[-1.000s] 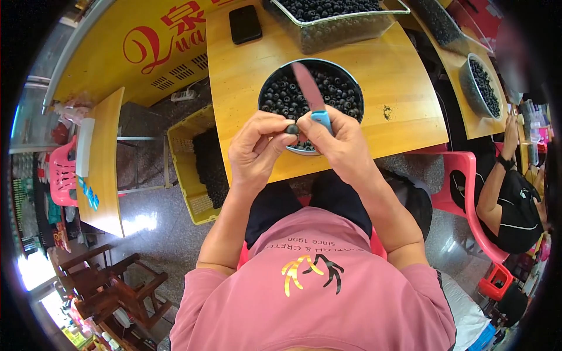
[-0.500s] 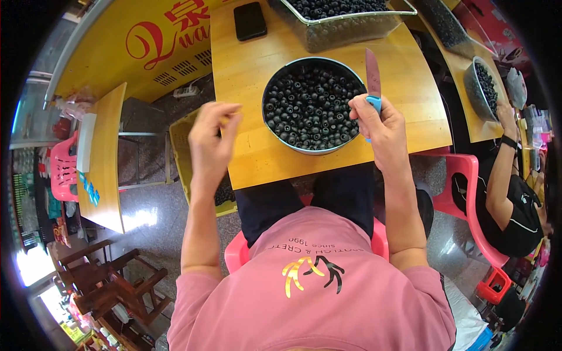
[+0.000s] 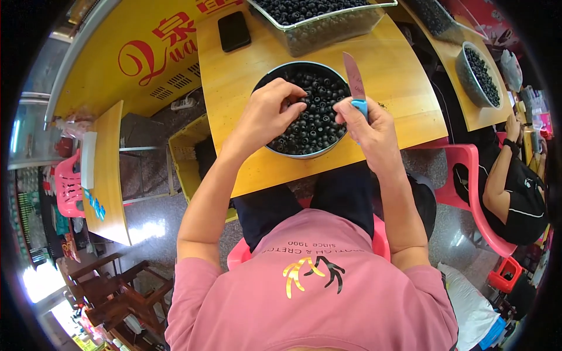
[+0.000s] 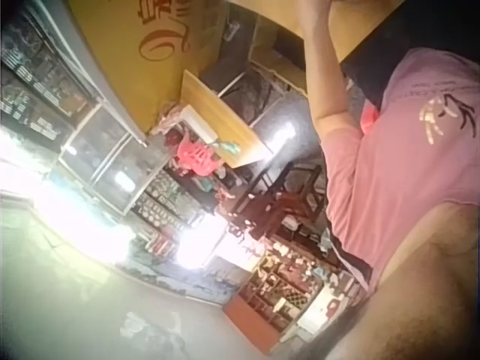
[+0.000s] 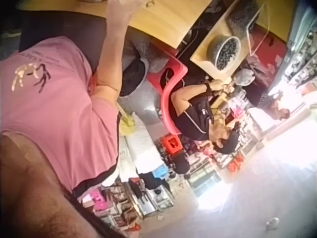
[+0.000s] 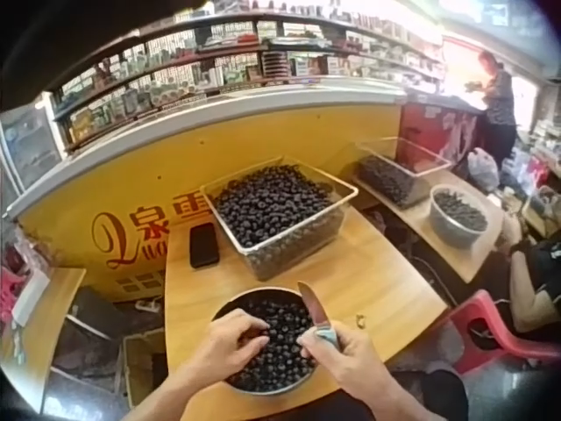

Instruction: Using a small knife to cut or peel small dark fruits or seeds.

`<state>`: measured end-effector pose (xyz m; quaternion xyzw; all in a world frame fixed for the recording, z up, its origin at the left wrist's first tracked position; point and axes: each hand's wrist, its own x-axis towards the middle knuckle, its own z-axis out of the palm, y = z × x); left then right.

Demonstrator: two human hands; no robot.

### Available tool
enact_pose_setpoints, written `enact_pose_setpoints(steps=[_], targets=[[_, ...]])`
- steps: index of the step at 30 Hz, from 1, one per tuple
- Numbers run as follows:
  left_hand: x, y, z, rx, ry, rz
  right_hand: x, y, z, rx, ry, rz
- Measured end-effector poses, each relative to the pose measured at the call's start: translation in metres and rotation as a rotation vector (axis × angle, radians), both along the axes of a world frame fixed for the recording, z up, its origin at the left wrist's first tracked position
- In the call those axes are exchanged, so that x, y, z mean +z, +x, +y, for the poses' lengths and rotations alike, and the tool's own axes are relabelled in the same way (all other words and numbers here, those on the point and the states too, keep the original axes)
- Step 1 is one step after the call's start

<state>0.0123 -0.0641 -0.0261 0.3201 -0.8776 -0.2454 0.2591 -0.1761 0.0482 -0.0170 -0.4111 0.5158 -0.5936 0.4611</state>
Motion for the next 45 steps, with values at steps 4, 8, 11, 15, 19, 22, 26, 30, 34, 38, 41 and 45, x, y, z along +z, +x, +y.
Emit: enact_pose_setpoints(steps=[4, 8, 11, 15, 19, 22, 26, 30, 34, 38, 41, 45], targets=[[0.019, 0.007, 0.018, -0.058, 0.433, 0.327, 0.003, 0.020, -0.010, 0.016, 0.004, -0.066], [0.035, 0.008, 0.032, -0.064, 0.291, 0.301, 0.002, 0.031, -0.016, 0.052, -0.018, -0.102], [0.043, 0.005, 0.038, -0.056, 0.190, 0.301, 0.006, 0.035, -0.017, 0.056, -0.014, -0.212], [0.041, 0.004, 0.041, -0.051, 0.161, 0.330, 0.006, 0.032, -0.017, 0.094, 0.045, -0.307], [0.021, 0.002, 0.042, 0.010, 0.320, 0.414, 0.009, 0.032, -0.017, 0.079, 0.109, -0.412], [0.006, -0.001, 0.047, 0.020, 0.468, 0.645, 0.008, 0.034, -0.018, 0.087, 0.120, -0.393], [0.003, 0.000, 0.051, 0.052, 0.424, 0.635, 0.006, 0.032, -0.017, 0.147, 0.128, -0.372], [0.001, 0.003, 0.053, 0.018, 0.413, 0.628, 0.008, 0.033, -0.016, 0.161, 0.118, -0.345], [-0.003, 0.004, 0.057, -0.007, 0.571, 0.756, 0.009, 0.032, -0.014, 0.179, 0.096, -0.309], [-0.001, 0.010, 0.057, -0.018, 0.781, 0.870, 0.000, 0.034, -0.011, -0.039, -0.309, 0.429], [0.002, 0.009, 0.059, -0.013, 0.804, 0.903, 0.011, 0.025, -0.007, 0.017, -0.448, 0.825], [0.003, 0.005, 0.059, -0.032, 0.804, 0.969, 0.012, 0.027, -0.004, 0.006, -0.416, 0.822]])
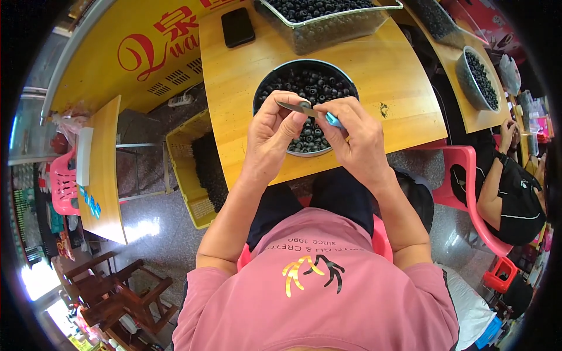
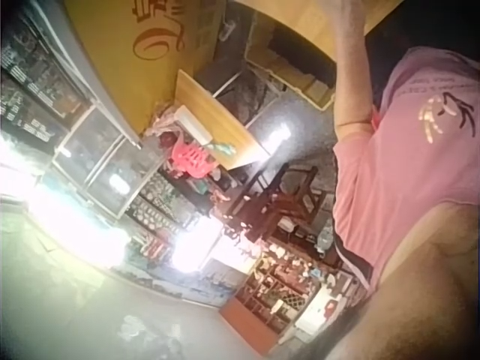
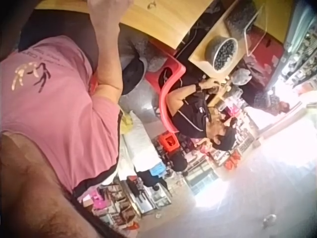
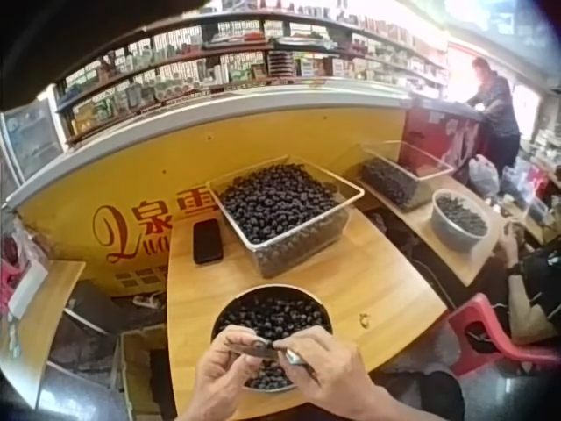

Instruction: Using a small knife to cut or peel small dark fruits or seeds.

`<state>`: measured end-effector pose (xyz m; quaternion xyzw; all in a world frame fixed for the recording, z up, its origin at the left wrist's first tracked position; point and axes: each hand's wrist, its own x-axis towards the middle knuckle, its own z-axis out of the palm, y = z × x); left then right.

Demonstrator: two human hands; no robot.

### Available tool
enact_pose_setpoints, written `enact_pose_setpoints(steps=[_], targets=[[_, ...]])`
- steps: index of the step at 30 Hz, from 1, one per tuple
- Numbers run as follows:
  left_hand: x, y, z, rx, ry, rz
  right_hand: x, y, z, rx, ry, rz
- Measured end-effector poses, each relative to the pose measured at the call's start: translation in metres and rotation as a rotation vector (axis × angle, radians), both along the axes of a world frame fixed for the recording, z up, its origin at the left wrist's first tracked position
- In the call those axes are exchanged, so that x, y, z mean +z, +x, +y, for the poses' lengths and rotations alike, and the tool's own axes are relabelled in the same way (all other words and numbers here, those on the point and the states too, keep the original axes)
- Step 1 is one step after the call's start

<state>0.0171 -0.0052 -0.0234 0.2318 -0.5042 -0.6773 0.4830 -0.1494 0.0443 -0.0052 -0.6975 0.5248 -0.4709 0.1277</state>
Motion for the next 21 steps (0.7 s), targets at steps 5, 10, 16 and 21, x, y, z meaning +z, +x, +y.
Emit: enact_pose_setpoints(steps=[5, 10, 16, 21], targets=[[-0.002, -0.001, -0.002, -0.034, 0.029, 0.044, -0.002, -0.002, 0.000, -0.021, -0.028, 0.015], [-0.004, -0.002, -0.005, -0.027, -0.021, 0.076, -0.001, -0.004, 0.000, -0.033, -0.022, 0.018], [0.000, -0.004, -0.006, -0.049, -0.074, 0.098, -0.003, -0.010, -0.001, -0.020, -0.057, 0.035], [0.011, 0.006, 0.002, -0.195, -0.105, 0.162, -0.004, -0.008, -0.002, -0.176, 0.089, 0.160]])
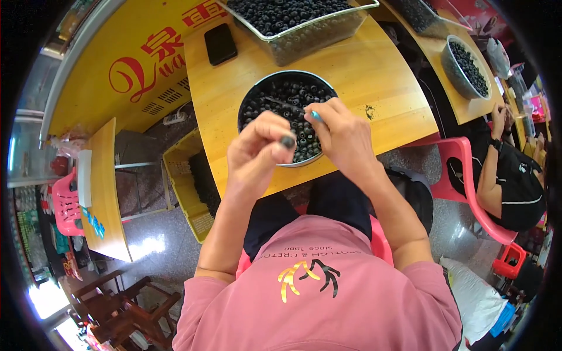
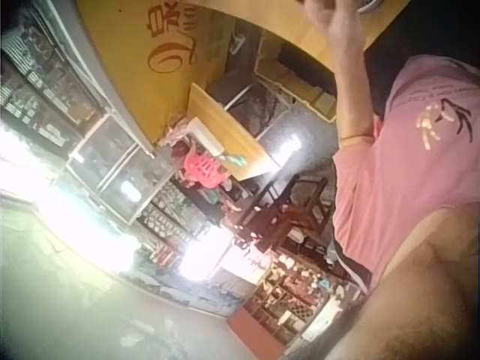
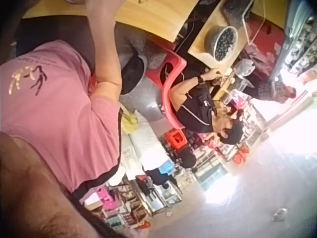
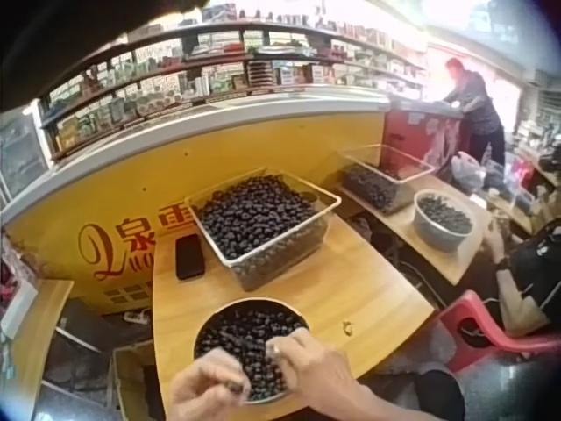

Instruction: Using a small knife to cut or peel small dark fruits or seeds.

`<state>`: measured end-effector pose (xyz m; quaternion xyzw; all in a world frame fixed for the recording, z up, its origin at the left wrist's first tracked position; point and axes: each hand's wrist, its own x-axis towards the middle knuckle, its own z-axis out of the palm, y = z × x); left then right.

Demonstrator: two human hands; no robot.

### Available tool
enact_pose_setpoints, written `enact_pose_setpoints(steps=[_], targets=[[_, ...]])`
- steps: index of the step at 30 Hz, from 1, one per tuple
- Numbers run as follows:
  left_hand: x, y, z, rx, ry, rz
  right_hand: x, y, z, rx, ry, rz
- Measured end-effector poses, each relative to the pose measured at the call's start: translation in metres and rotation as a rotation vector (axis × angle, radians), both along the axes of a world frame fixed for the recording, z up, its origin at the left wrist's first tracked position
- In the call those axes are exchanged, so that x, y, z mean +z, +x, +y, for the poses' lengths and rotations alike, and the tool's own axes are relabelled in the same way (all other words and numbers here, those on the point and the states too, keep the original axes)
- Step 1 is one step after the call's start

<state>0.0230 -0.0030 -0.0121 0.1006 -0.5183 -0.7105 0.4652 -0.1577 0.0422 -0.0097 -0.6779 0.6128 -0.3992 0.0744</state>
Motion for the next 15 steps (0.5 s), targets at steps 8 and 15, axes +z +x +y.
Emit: enact_pose_setpoints(steps=[8, 15], targets=[[-0.020, 0.099, -0.014, 0.577, -0.088, -0.210, 0.003, -0.023, -0.013, -0.103, -0.071, -0.203], [-0.046, 0.158, -0.008, 0.880, -0.120, -0.904, -0.012, -0.033, -0.009, -0.116, -0.025, -0.255]])
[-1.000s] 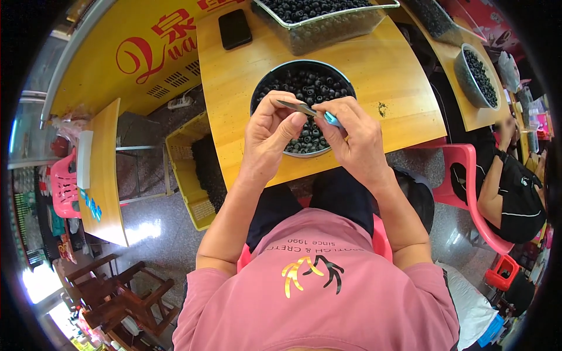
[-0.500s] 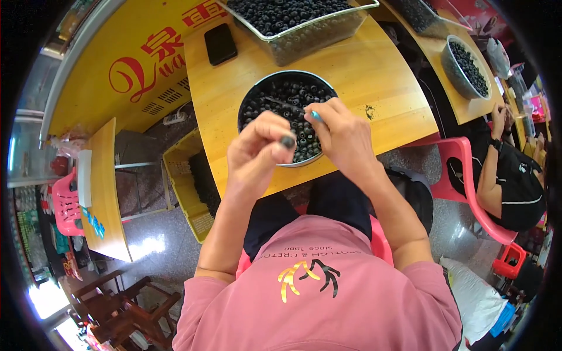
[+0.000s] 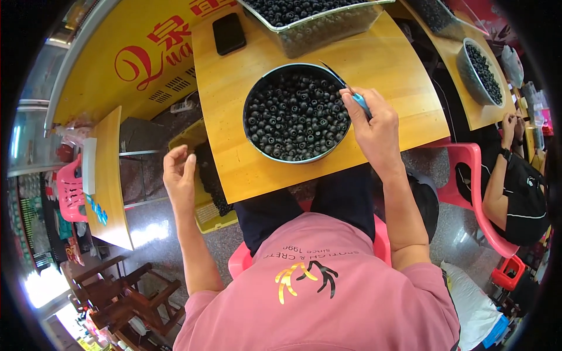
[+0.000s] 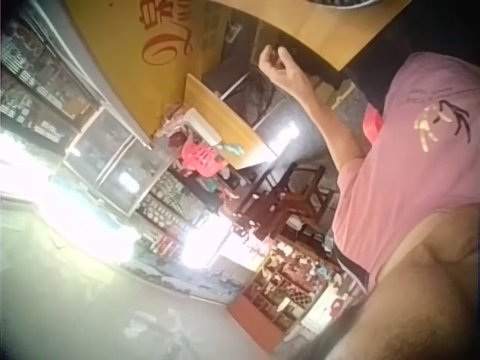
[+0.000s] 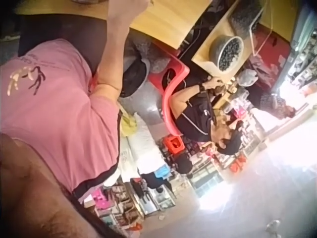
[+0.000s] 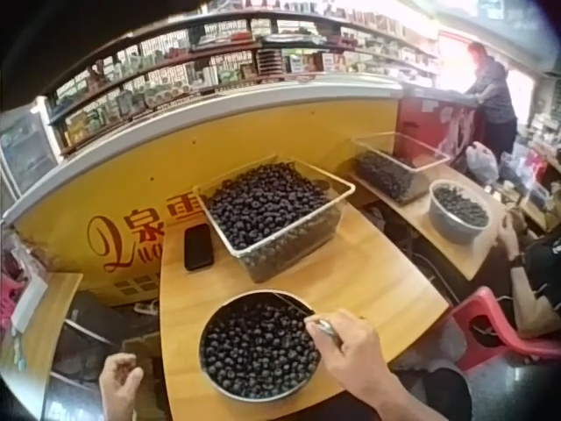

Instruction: Using a small knife to cut or peel small dark fruits or seeds.

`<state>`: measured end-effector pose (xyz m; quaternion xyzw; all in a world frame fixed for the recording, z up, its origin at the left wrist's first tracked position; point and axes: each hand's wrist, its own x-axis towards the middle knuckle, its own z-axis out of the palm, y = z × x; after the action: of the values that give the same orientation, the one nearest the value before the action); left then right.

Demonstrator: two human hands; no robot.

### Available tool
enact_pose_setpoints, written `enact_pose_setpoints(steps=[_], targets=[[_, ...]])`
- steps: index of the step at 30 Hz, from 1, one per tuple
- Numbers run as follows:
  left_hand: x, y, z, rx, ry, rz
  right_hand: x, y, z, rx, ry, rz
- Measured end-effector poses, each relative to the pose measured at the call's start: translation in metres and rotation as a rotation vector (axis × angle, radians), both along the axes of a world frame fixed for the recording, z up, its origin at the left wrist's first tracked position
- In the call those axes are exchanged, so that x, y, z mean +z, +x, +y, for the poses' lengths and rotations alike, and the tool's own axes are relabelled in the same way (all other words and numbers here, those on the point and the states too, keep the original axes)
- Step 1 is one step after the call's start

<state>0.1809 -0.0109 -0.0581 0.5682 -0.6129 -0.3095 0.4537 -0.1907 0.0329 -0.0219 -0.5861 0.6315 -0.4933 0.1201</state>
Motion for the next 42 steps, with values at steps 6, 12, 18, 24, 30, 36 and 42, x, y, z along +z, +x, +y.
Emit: enact_pose_setpoints(steps=[6, 12, 18, 24, 30, 36, 42], targets=[[0.039, -0.112, -0.033, -0.534, -0.205, -0.256, 0.000, -0.001, 0.005, 0.032, -0.026, -0.062], [0.021, -0.184, -0.070, -0.761, -0.529, -0.740, -0.003, -0.007, 0.010, 0.066, -0.073, -0.076], [0.028, -0.181, -0.066, -0.729, -0.099, -0.351, -0.006, -0.005, 0.011, 0.117, -0.003, -0.261], [0.054, -0.176, -0.032, -0.730, 0.131, 0.299, 0.002, 0.027, 0.004, 0.273, 0.169, -0.684], [0.056, -0.176, -0.013, -0.678, -0.162, 0.218, 0.011, 0.046, -0.001, 0.315, 0.150, -0.859], [0.044, -0.179, 0.001, -0.524, -0.166, 0.334, 0.009, 0.047, 0.005, 0.372, 0.215, -1.113], [0.031, -0.176, 0.008, -0.465, -0.272, 0.247, 0.004, 0.056, 0.010, 0.352, 0.254, -1.317]])
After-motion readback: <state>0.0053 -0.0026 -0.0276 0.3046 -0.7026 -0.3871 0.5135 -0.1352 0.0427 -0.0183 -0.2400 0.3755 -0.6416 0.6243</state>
